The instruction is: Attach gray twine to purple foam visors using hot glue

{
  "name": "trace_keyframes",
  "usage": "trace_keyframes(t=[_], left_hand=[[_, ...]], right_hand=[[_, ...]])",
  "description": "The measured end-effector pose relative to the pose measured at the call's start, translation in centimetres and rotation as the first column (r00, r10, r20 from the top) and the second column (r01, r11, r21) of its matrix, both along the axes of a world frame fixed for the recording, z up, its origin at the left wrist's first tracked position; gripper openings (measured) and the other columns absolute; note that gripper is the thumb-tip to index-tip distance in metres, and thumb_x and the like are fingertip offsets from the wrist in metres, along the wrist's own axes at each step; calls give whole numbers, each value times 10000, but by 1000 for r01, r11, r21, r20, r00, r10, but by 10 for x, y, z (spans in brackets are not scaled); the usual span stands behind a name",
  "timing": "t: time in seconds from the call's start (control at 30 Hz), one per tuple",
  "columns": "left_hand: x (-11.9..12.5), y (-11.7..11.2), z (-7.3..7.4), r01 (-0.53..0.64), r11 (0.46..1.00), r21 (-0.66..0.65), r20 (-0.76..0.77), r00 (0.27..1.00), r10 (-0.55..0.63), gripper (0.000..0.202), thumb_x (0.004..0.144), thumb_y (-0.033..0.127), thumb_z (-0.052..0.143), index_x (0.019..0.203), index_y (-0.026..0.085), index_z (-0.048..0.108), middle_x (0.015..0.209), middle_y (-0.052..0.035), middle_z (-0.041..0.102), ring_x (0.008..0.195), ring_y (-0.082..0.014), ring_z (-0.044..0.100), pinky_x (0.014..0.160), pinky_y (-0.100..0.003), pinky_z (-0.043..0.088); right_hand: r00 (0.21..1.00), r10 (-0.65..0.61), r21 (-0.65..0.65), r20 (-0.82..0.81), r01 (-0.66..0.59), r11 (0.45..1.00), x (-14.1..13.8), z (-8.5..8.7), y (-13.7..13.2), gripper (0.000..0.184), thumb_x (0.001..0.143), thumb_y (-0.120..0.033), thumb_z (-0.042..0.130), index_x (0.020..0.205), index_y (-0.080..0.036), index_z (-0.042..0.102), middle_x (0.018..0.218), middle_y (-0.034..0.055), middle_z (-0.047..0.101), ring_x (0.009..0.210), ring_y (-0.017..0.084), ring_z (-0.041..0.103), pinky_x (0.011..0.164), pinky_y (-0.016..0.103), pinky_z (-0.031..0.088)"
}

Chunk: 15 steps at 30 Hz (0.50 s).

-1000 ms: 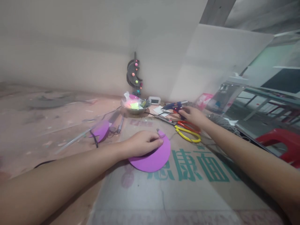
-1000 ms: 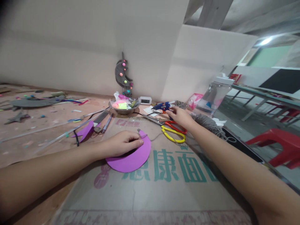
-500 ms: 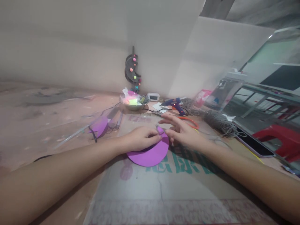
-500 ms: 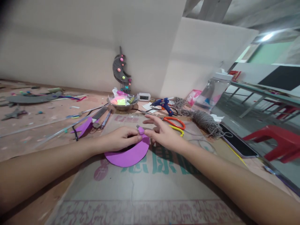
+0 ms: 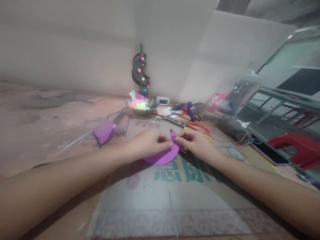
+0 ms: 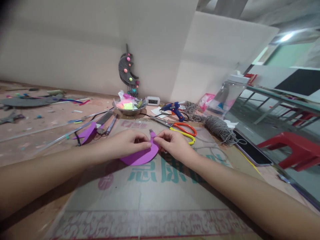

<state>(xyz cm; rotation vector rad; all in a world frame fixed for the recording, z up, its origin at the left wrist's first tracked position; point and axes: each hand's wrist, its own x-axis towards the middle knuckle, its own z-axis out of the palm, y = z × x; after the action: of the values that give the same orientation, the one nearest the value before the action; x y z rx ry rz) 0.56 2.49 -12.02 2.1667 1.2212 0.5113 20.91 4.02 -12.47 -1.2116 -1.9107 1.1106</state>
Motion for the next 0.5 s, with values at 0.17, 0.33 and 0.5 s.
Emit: trace_keyframes(t=[0.17,0.33,0.5], left_hand=[[6,-3,-13,-165,986,28,312,938,149,598,859,320,578,1422,210,409,944,-50,714,864,-205,657,754,-313,473],[10,-5,-25,-162,984,81,417,902,114,562,888,253,544,1422,202,378,921,-34,694,848,-174,646,800,-318,482],[9,-7,-25,-131,972,195,350,935,56,479,919,236,483,1391,189,416,957,-50,681,879,-179,630,802,-321,476]], right_hand=[[998,-35,32,-54,37,999,-3,0,-4,238,821,-411,638,766,-183,595,581,-26,616,494,99,568,482,216,455],[998,-4,48,-57,7,999,-2,-4,-3,250,822,-429,637,781,-186,598,587,-24,607,506,108,566,486,226,460],[999,13,82,-38,-10,997,2,-5,0,260,847,-442,607,774,-193,592,575,-38,566,485,102,516,468,225,419]])
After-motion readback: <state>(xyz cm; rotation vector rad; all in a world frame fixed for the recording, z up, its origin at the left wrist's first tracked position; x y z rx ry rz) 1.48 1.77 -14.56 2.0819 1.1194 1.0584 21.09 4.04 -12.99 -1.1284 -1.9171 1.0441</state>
